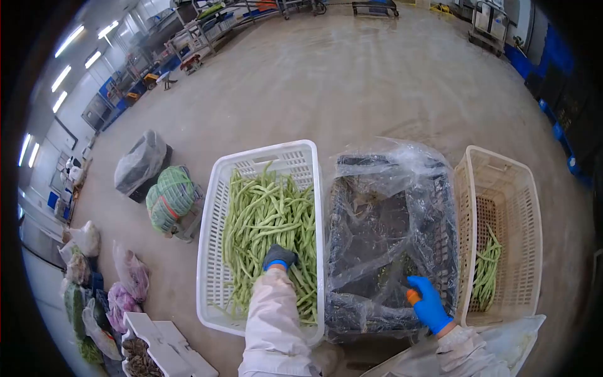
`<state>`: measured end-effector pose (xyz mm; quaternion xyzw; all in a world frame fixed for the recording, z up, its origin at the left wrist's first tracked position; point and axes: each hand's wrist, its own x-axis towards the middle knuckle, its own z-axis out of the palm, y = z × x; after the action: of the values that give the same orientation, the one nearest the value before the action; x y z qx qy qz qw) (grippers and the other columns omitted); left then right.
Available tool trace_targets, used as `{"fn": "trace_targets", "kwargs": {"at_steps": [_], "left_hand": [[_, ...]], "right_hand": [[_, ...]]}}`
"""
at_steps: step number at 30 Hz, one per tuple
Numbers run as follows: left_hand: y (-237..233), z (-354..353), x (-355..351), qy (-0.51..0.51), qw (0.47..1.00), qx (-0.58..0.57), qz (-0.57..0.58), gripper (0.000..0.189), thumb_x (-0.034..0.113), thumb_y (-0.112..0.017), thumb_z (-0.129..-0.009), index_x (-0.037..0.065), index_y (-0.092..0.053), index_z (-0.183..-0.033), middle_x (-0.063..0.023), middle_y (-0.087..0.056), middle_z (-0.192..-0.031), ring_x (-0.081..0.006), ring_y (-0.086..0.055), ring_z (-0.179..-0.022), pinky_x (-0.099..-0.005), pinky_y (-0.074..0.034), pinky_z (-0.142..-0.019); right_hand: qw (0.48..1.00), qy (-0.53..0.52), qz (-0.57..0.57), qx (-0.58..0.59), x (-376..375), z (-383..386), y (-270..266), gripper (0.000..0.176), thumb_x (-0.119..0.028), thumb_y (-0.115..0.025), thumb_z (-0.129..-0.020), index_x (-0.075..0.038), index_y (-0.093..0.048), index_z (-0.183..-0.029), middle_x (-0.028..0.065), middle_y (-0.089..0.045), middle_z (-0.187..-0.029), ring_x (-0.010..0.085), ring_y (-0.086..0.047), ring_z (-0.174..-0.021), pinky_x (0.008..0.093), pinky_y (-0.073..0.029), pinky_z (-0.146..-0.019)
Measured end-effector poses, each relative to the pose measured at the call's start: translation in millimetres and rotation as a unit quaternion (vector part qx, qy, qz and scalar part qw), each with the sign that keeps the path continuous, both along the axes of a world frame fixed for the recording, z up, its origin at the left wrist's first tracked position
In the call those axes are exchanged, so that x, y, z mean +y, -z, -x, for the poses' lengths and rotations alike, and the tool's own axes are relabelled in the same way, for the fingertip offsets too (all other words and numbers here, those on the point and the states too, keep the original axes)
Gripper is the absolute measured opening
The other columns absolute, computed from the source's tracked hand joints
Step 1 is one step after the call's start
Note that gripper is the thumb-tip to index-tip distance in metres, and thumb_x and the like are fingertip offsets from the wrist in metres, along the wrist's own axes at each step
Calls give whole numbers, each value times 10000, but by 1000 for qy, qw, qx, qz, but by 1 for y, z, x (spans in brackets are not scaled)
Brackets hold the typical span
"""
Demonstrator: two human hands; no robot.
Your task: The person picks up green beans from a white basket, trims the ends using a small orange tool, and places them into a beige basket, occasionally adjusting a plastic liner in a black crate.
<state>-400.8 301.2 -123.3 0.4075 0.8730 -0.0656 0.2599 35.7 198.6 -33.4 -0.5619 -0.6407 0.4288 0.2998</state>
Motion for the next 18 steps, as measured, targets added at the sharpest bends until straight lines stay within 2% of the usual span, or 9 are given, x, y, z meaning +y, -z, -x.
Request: {"fn": "trace_targets", "kwargs": {"at_steps": [2, 4, 5, 8, 9, 12, 13, 16, 18], "left_hand": [[-2, 31, -16, 8, 996, -59, -61, 626, 383, -723, -658, -22, -578, -1112, -209, -611, -1063, -332, -602, -944, -410, -469, -842], [-22, 55, -36, -64, 942, -321, -72, 477, 275, -703, -712, -8, -602, -1082, -127, -657, -941, -232, -602, -815, -330, -473, -723], [-26, 66, -51, -45, 929, -341, -140, 404, 236, -687, -732, 12, -616, -1060, -54, -657, -832, -166, -575, -746, -287, -443, -684], [-120, 64, -80, 46, 942, -331, -32, 439, 194, -700, -721, 21, -587, -1110, -49, -657, -890, -146, -579, -803, -275, -444, -723], [-140, 64, -90, -7, 932, -362, -18, 476, 192, -710, -727, 21, -564, -1147, -51, -652, -937, -140, -585, -856, -281, -452, -780], [-152, 81, -121, 22, 919, -366, -145, 463, 258, -708, -734, 53, -589, -1131, -37, -656, -902, -152, -580, -816, -277, -455, -701], [-155, 86, -132, 96, 943, -270, -170, 446, 228, -706, -752, 43, -572, -1135, -44, -653, -911, -124, -583, -818, -290, -463, -732], [-164, 120, -145, 63, 940, -280, -183, 395, 168, -681, -784, 21, -564, -1131, -66, -649, -910, -143, -621, -795, -309, -479, -793], [-209, 99, -151, 27, 958, -261, -116, 357, 138, -654, -805, 11, -560, -1125, -80, -646, -891, -150, -623, -736, -306, -498, -753]], "right_hand": [[998, 18, 29, 45, -1, 0, -6, 329, -36, -595, -819, -31, -558, -1146, 134, -551, -1118, 244, -564, -1001, 326, -446, -877], [999, 8, -1, 40, -4, -2, -3, 309, -24, -587, -829, -30, -561, -1136, 112, -569, -1060, 206, -572, -939, 304, -449, -840], [999, 8, -3, 40, -4, -2, -7, 299, -32, -586, -834, -31, -564, -1132, 106, -576, -1039, 198, -570, -927, 301, -448, -825], [998, 8, -24, 49, -9, 1, -18, 265, -53, -580, -851, -36, -577, -1115, 88, -591, -978, 176, -565, -899, 293, -446, -792], [998, 12, -13, 58, -11, 1, -24, 254, -56, -577, -855, -35, -581, -1108, 87, -592, -979, 176, -566, -898, 294, -446, -794], [997, 14, -10, 78, -17, 3, -31, 235, -63, -571, -863, -36, -591, -1095, 85, -598, -975, 171, -571, -892, 291, -444, -794], [997, 17, -17, 79, -20, 4, -34, 232, -67, -572, -864, -36, -592, -1093, 85, -599, -973, 168, -570, -886, 290, -444, -792], [995, 19, -45, 85, -25, 7, -48, 221, -73, -573, -864, -35, -597, -1080, 85, -603, -962, 163, -568, -870, 290, -444, -781], [994, 19, -68, 85, -30, 8, -55, 212, -75, -574, -864, -34, -602, -1070, 84, -605, -952, 160, -567, -860, 291, -445, -773]]}}
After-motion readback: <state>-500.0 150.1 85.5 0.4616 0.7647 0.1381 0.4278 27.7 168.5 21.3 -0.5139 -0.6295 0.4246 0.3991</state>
